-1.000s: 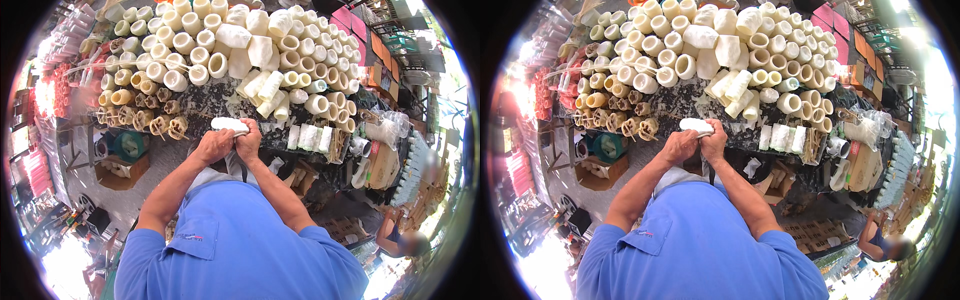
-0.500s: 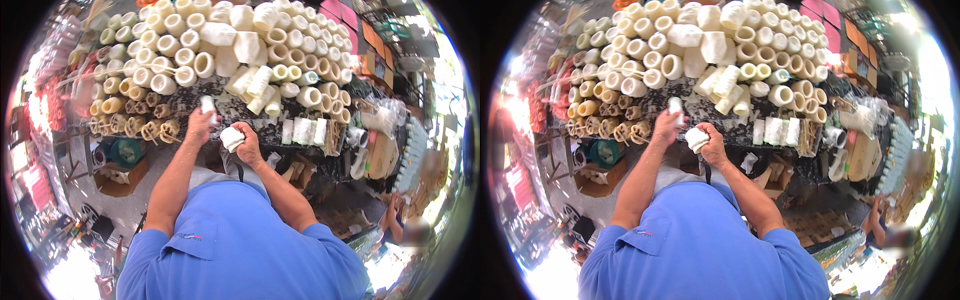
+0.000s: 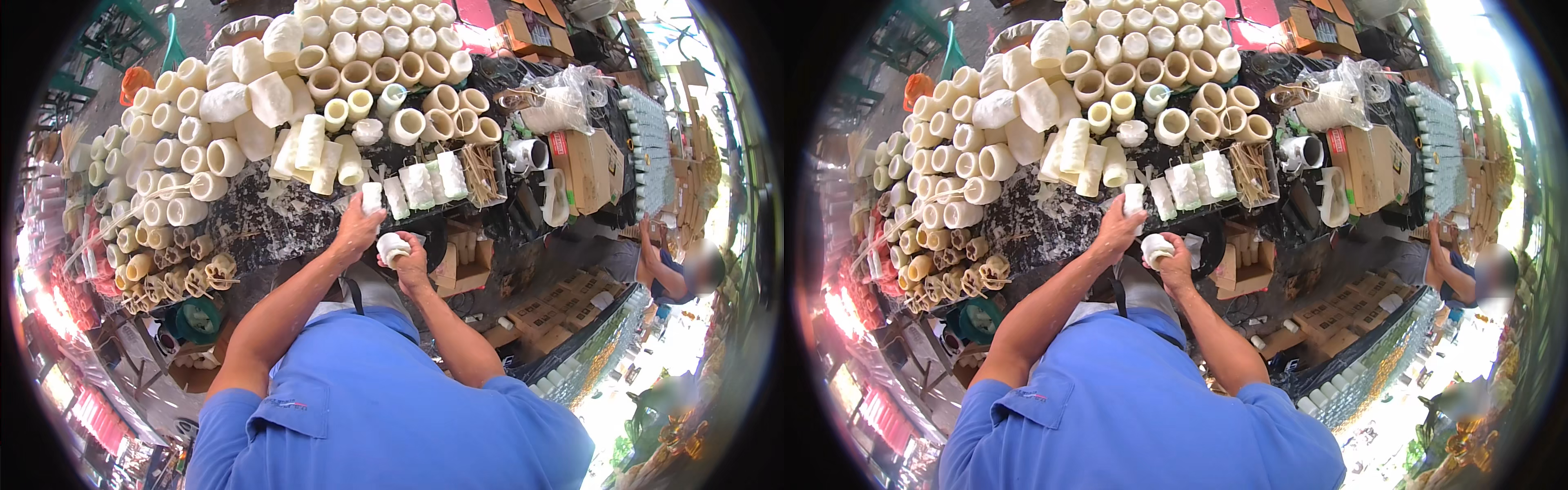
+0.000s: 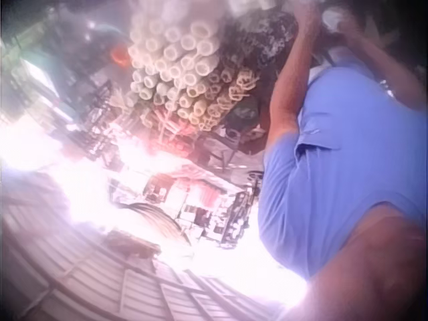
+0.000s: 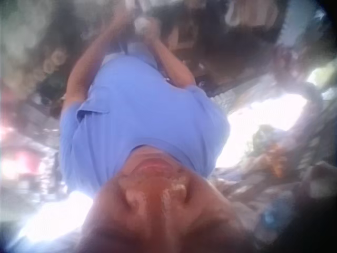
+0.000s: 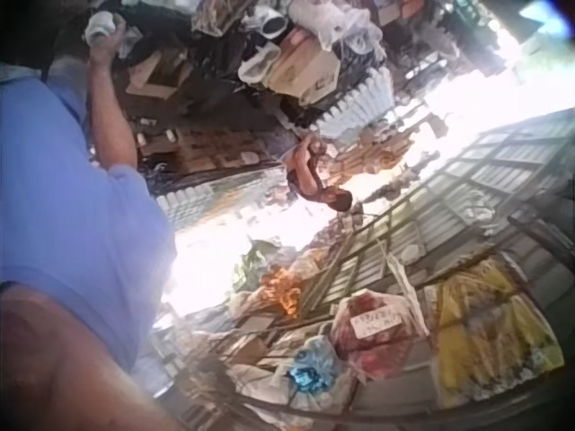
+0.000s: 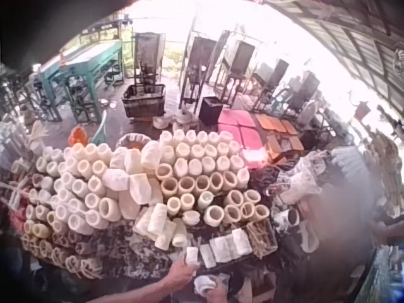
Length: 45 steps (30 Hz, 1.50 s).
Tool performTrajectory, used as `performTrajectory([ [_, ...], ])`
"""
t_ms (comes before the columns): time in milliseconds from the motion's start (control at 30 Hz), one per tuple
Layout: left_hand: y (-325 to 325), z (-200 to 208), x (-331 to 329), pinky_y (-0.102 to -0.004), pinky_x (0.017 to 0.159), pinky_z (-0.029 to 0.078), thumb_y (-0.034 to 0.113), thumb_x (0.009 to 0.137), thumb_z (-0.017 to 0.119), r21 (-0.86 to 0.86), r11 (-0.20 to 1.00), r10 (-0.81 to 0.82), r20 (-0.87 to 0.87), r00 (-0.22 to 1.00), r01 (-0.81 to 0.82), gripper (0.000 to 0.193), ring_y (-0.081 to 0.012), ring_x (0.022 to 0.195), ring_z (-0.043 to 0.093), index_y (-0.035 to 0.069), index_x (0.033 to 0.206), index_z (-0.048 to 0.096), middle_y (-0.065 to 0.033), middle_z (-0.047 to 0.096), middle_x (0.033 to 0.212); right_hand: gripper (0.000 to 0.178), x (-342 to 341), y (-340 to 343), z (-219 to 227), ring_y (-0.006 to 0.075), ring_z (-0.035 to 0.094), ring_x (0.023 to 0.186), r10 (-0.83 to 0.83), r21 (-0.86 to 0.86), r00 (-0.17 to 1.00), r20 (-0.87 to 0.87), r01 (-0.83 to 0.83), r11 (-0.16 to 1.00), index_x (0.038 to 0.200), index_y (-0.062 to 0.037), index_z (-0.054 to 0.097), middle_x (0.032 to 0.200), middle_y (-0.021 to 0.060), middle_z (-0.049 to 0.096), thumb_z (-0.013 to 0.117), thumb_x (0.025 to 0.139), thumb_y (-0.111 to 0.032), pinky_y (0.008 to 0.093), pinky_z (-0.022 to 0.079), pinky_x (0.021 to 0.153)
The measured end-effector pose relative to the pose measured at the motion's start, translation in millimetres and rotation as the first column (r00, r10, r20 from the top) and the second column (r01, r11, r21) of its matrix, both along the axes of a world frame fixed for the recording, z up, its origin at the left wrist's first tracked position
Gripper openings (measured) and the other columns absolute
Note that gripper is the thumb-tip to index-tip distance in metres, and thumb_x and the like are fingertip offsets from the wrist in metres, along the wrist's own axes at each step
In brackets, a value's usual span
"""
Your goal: The person repeatedly picks white cylindrical candle bodies and green circular candle bases from a table, fits the bases into the candle bodies, and places the assembled units into a green tray. The person continues this one-at-a-time assembly throughout the clip.
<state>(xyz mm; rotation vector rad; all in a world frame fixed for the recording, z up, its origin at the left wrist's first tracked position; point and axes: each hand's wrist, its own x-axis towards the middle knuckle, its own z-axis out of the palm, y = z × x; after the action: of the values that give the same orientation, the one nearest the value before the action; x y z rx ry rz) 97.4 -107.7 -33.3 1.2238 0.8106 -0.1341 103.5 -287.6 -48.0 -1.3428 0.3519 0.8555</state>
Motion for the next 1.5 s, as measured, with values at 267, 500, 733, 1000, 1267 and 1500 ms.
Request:
performTrajectory([
  [267, -50, -36, 55, -0.0333, 0.082, 0.056, 0.017, 0.092, 0.078, 0.106, 0.993, -0.051, -0.035, 0.998, 0.055, 0.074, -0.0191, 0.103, 0.063, -0.004, 0.154, 0.042, -0.0143, 0.062, 0.125, 0.046, 9, -43, -5, 0.024, 0.075, 0.086, -0.105, 0.005, 0.993, 0.049, 0.105, 0.994, 0.132, -0.0026, 0.052, 0.111, 0.0137, 0.071, 0.065, 0.09, 0.01, 0.0371, 0.066, 0.072],
  [500, -8, -37, 26, -0.0342, 0.085, 0.059, 0.021, 0.093, 0.077, 0.147, 0.983, -0.101, -0.091, 0.991, 0.114, 0.066, -0.0205, 0.11, 0.065, -0.004, 0.149, 0.051, -0.0142, 0.061, 0.133, 0.045, 11, -22, -14, 0.0256, 0.074, 0.09, -0.09, 0.013, 0.99, 0.112, 0.089, 0.996, 0.13, -0.003, 0.051, 0.114, 0.0143, 0.068, 0.066, 0.089, 0.01, 0.0401, 0.067, 0.073],
  [733, 22, 30, -82, -0.0346, 0.1, 0.056, 0.003, 0.082, 0.085, 0.116, 0.972, -0.226, 0.254, 0.94, 0.202, 0.07, -0.0199, 0.126, 0.058, 0.002, 0.145, 0.057, -0.0079, 0.061, 0.135, 0.043, 6, 47, 17, 0.0269, 0.074, 0.098, 0.309, -0.421, 0.789, 0.531, -0.071, 0.904, 0.12, 0.0001, 0.061, 0.107, 0.0172, 0.075, 0.081, 0.084, -0.012, 0.0386, 0.058, 0.087],
  [1000, 90, 1, -109, -0.0429, 0.092, 0.06, -0.003, 0.102, 0.047, -0.356, 0.471, 0.815, -0.173, 0.553, -0.807, 0.036, -0.0263, 0.109, 0.071, -0.003, 0.136, 0.059, -0.0159, 0.07, 0.122, 0.04, -26, 172, 16, 0.026, 0.074, 0.094, 0.477, -0.397, 0.357, 0.804, -0.275, 0.876, 0.119, -0.0012, 0.073, 0.113, 0.0159, 0.074, 0.062, 0.081, 0.004, 0.0358, 0.058, 0.086],
  [1267, 137, -49, -119, -0.0487, 0.095, 0.058, 0.011, 0.1, 0.054, -0.455, 0.439, 0.859, -0.041, 0.51, -0.775, 0.025, -0.031, 0.101, 0.073, -0.002, 0.115, 0.068, -0.0155, 0.073, 0.11, 0.03, -24, 235, -14, 0.0166, 0.061, 0.11, 0.235, -0.11, 0.88, -0.412, -0.304, 0.946, 0.126, -0.0172, 0.071, 0.119, -0.0013, 0.07, 0.066, 0.097, -0.011, 0.0435, 0.044, 0.085],
  [1500, 173, -36, -108, -0.0423, 0.077, 0.059, 0.034, 0.101, 0.066, -0.76, 0.545, 0.4, -0.134, 0.907, -0.353, 0.032, -0.0238, 0.091, 0.073, 0.003, 0.11, 0.07, -0.0107, 0.074, 0.103, 0.036, 4, 235, -34, 0.026, 0.065, 0.101, 0.376, 0.244, 0.777, -0.505, -0.289, 0.926, 0.117, -0.0152, 0.069, 0.111, 0.0067, 0.073, 0.049, 0.094, -0.034, 0.0451, 0.044, 0.079],
])
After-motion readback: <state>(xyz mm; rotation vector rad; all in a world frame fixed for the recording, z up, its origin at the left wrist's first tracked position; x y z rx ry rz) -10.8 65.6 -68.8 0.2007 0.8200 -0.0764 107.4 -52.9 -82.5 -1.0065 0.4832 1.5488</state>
